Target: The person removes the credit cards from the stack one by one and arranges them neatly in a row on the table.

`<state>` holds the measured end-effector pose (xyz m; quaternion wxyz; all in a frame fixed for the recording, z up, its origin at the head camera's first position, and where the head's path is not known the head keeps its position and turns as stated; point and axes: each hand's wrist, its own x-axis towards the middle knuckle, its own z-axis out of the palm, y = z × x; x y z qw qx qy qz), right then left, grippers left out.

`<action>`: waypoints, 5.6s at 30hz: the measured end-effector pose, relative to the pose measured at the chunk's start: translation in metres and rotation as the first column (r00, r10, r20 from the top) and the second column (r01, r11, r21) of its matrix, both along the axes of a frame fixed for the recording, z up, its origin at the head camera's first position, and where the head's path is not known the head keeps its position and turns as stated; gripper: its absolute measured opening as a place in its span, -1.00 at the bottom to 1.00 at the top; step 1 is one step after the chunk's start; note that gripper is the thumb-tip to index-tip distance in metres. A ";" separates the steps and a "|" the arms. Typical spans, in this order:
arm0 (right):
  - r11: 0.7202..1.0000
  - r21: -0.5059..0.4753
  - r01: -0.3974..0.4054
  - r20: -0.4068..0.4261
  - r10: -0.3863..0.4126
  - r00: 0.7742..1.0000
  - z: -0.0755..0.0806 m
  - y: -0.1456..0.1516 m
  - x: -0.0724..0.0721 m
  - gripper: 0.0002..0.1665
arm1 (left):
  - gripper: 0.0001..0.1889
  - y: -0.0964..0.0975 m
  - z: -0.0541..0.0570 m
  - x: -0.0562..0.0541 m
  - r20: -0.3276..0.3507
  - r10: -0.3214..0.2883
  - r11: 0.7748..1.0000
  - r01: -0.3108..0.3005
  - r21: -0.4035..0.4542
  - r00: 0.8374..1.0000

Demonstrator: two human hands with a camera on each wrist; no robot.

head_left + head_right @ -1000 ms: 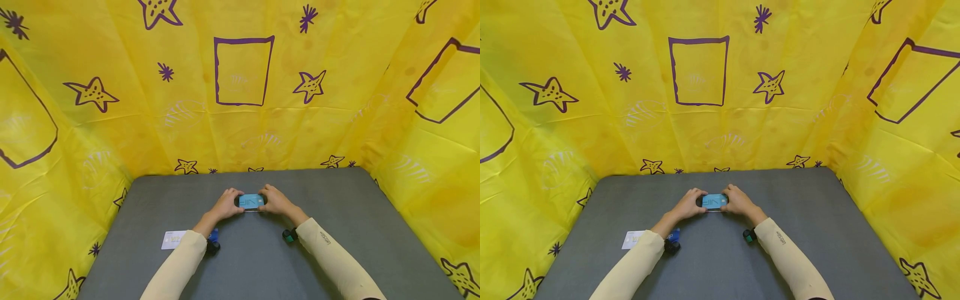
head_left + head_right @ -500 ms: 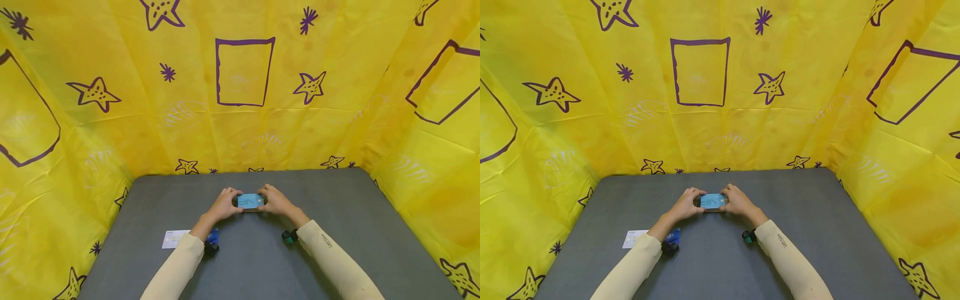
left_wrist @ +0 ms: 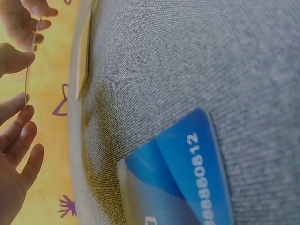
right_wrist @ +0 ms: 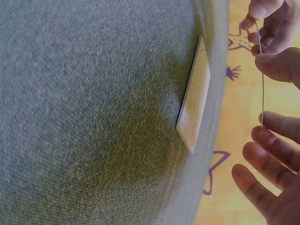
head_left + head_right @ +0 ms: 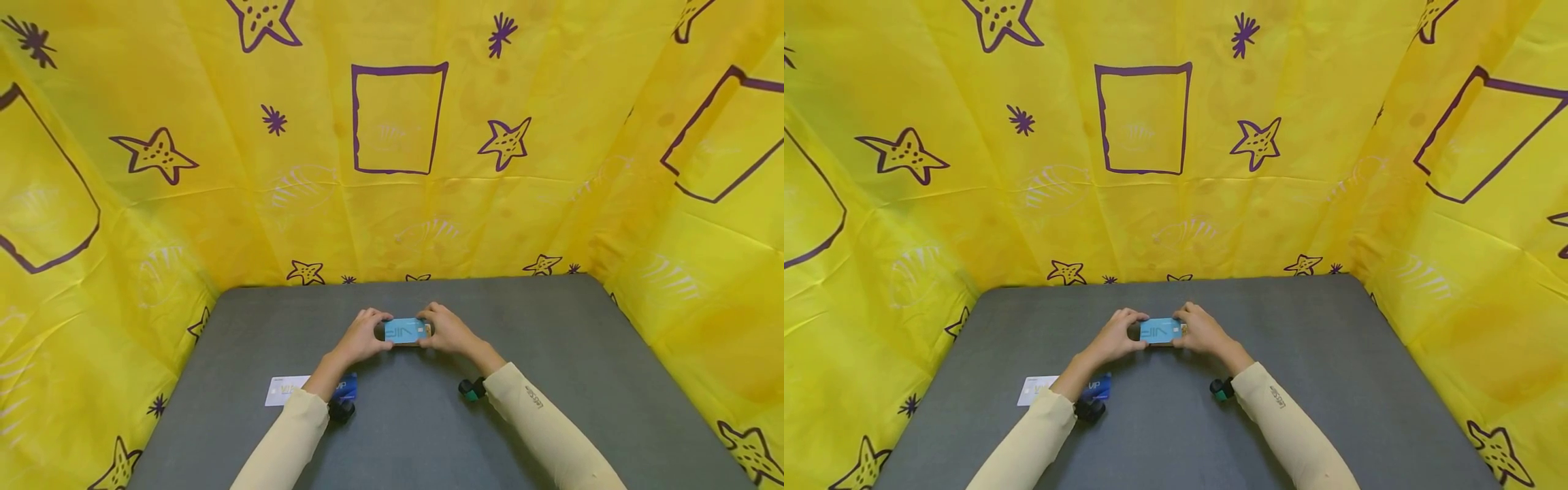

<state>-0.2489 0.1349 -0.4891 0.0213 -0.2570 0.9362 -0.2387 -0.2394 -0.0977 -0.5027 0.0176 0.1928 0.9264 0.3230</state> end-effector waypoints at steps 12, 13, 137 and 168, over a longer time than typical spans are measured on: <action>0.999 -0.017 -0.039 -0.033 0.038 0.999 -0.001 -0.006 0.008 -0.41 | -0.46 -0.009 0.002 0.010 -0.009 0.008 1.000 -0.008 -0.002 1.000; 0.999 -0.018 -0.041 -0.034 0.040 0.999 -0.001 -0.007 0.008 -0.42 | -0.46 -0.010 0.002 0.011 -0.009 0.009 1.000 -0.009 -0.001 1.000; 0.980 0.031 -0.196 0.027 0.195 0.980 -0.033 -0.045 0.053 -0.48 | -0.52 -0.050 -0.009 0.072 0.047 -0.087 0.976 0.095 -0.196 0.995; 1.000 -0.013 -0.001 -0.022 0.000 1.000 -0.016 -0.004 0.010 -0.53 | -0.51 -0.016 -0.012 0.018 0.082 0.019 1.000 -0.017 -0.022 0.996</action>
